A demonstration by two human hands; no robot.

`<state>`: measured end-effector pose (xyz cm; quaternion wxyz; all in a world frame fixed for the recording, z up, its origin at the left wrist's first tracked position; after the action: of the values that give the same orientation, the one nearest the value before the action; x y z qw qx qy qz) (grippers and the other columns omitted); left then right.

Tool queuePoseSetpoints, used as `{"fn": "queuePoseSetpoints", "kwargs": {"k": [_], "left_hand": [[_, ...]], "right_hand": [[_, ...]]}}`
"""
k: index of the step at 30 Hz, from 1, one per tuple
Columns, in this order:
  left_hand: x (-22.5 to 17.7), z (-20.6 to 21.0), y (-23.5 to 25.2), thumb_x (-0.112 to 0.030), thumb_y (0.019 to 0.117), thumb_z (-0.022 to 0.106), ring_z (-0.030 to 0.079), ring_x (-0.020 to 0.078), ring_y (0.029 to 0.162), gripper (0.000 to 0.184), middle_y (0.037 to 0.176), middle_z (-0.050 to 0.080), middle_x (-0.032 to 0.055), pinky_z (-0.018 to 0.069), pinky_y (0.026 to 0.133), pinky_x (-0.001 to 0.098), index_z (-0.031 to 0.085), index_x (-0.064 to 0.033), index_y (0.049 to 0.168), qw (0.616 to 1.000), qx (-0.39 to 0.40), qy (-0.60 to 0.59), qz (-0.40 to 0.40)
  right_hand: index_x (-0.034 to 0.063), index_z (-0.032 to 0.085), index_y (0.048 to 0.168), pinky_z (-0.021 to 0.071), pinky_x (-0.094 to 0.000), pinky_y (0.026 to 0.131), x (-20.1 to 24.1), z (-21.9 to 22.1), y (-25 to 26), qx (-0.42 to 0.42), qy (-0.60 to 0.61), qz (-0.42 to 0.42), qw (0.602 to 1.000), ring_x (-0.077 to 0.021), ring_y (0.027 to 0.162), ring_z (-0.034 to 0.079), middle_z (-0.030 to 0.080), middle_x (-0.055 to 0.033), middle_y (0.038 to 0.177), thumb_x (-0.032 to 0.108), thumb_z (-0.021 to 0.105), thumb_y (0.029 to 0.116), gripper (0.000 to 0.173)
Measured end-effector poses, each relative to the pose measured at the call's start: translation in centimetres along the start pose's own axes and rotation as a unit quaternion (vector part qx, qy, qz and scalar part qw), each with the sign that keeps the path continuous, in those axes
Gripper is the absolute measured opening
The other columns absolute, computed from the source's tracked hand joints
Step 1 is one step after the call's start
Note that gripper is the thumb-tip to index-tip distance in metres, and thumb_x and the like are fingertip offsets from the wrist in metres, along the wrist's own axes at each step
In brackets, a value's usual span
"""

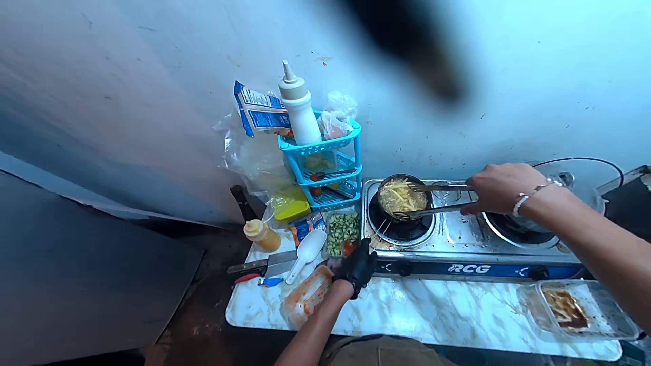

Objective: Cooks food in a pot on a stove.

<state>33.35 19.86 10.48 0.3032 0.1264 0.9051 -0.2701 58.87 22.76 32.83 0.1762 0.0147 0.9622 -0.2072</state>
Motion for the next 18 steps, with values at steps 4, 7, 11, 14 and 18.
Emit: {"fn": "queuePoseSetpoints", "kwargs": {"k": [4, 7, 11, 14, 18], "left_hand": [[0.2, 0.2, 0.1, -0.028, 0.1092, 0.040, 0.067, 0.0344, 0.110, 0.053, 0.123, 0.065, 0.0217, 0.0522, 0.098, 0.0509, 0.030, -0.0068, 0.156, 1.000, -0.007, -0.002, 0.008], [0.1, 0.2, -0.1, -0.028, 0.1090, 0.041, 0.067, 0.0342, 0.110, 0.053, 0.123, 0.065, 0.0219, 0.0521, 0.098, 0.0505, 0.030, -0.0064, 0.156, 1.000, -0.009, -0.006, 0.011], [0.1, 0.1, -0.1, -0.027, 0.1086, 0.041, 0.067, 0.0336, 0.111, 0.052, 0.124, 0.064, 0.0215, 0.0520, 0.099, 0.0501, 0.031, -0.0067, 0.156, 1.000, -0.013, -0.009, 0.009], [0.1, 0.2, -0.1, -0.027, 0.1084, 0.042, 0.067, 0.0324, 0.108, 0.053, 0.121, 0.065, 0.0210, 0.0526, 0.097, 0.0491, 0.032, -0.0059, 0.155, 1.000, -0.016, -0.019, 0.016], [0.2, 0.2, -0.2, -0.027, 0.1087, 0.042, 0.068, 0.0319, 0.103, 0.052, 0.115, 0.066, 0.0203, 0.0534, 0.095, 0.0483, 0.033, -0.0063, 0.155, 0.999, -0.019, -0.033, 0.021]], "right_hand": [[0.0039, 0.071, 0.092, 0.0533, -0.0610, 0.073, 0.3, 0.3, 1.0, 0.031, 0.009, 0.015, 0.999, -0.0406, 0.093, 0.069, 0.070, -0.0198, 0.092, 0.061, 0.074, 0.0881, 0.058], [0.0053, 0.071, 0.093, 0.0536, -0.0609, 0.073, 0.0, 0.4, 1.2, 0.035, 0.013, 0.002, 0.999, -0.0397, 0.091, 0.069, 0.070, -0.0179, 0.090, 0.066, 0.071, 0.0875, 0.061], [0.0057, 0.070, 0.085, 0.0545, -0.0587, 0.070, 0.0, 0.3, 0.4, 0.028, 0.021, 0.013, 0.999, -0.0374, 0.085, 0.069, 0.068, -0.0158, 0.083, 0.066, 0.074, 0.0851, 0.060], [0.0050, 0.069, 0.082, 0.0549, -0.0588, 0.070, 0.4, 0.5, 0.3, 0.042, 0.023, 0.018, 0.999, -0.0376, 0.086, 0.070, 0.068, -0.0165, 0.084, 0.064, 0.072, 0.0877, 0.059], [0.0039, 0.070, 0.084, 0.0552, -0.0597, 0.071, 1.3, 2.1, 1.6, 0.042, 0.035, 0.011, 0.998, -0.0380, 0.089, 0.070, 0.069, -0.0175, 0.088, 0.060, 0.073, 0.0890, 0.057]]}}
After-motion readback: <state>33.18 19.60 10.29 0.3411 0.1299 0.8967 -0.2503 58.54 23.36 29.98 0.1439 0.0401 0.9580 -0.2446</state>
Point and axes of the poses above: each hand's wrist, its own y-axis towards the middle knuckle, its own z-axis out of the palm, x = y × z, the point moved 9 cm from there along y, towards the middle knuckle
